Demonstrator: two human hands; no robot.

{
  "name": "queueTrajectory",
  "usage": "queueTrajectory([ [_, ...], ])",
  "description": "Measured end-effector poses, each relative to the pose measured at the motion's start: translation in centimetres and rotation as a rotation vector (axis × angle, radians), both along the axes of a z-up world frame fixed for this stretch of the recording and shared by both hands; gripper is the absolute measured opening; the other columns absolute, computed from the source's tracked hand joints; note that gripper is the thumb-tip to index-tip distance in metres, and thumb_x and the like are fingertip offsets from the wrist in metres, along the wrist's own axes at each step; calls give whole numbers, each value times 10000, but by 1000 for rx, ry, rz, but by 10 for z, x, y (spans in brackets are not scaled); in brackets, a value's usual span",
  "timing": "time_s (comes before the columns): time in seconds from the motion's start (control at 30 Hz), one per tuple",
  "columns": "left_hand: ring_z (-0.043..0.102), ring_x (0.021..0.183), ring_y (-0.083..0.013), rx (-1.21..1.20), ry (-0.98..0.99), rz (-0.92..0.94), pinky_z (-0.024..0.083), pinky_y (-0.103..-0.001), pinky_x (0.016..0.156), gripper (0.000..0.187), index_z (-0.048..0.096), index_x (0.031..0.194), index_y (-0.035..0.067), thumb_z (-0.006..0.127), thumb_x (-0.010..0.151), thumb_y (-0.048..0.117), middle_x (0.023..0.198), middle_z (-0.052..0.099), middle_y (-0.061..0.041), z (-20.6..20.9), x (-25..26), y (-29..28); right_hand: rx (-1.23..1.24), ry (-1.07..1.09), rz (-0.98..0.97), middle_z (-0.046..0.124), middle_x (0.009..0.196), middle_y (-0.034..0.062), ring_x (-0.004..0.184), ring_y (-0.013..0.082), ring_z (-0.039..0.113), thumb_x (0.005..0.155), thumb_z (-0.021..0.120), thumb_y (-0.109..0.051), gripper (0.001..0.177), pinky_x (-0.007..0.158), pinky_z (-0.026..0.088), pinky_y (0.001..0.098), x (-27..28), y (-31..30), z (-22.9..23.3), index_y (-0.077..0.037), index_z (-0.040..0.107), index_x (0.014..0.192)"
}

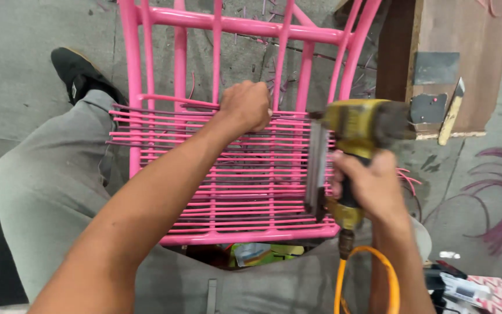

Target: The recorder is weaving plastic strips onto a pink chair frame and securing them using a pneumatic nail gun.

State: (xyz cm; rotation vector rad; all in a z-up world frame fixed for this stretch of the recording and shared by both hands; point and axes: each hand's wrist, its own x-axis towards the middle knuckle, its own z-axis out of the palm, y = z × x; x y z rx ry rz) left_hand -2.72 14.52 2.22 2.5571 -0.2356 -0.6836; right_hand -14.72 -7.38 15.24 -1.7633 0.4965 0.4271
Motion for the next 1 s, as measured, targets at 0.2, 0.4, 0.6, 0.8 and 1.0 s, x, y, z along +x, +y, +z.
queueTrajectory([
  [0.2,715,919,-458,-121,-130,-7,572,-551,798,202,756,895,28,708,726,129,947,726,-275,-21,-1,3,-53,126,37,553,560,48,412,159,534,869,646,-36,173,374,443,342,24,48,-19,4,590,710],
  [0.4,727,962,-427,-93,-15,-24,592,-516,812,216,756,906,27,728,707,108,976,731,-266,-7,-1,6,-93,108,56,557,543,60,411,162,544,834,618,-13,198,376,440,347,27,63,-23,12,565,645],
  [0.6,721,960,-427,-120,-50,11,585,-525,808,228,758,920,43,740,706,120,985,729,-255,-10,-1,6,-140,121,61,546,537,63,405,168,543,847,624,-29,233,378,447,351,28,71,-25,13,542,632],
  [0.8,724,993,-415,-100,-23,-13,589,-507,837,238,767,938,38,731,713,103,1014,732,-256,-8,-1,7,-167,112,73,554,534,67,406,163,549,851,624,-33,239,376,452,343,30,74,-23,24,553,630],
  [1.0,722,979,-417,-100,-29,-14,588,-507,822,252,759,931,25,740,691,98,1005,730,-252,-6,0,7,-144,119,56,566,550,56,412,150,546,841,624,-15,174,378,440,332,32,78,-21,29,595,676],
])
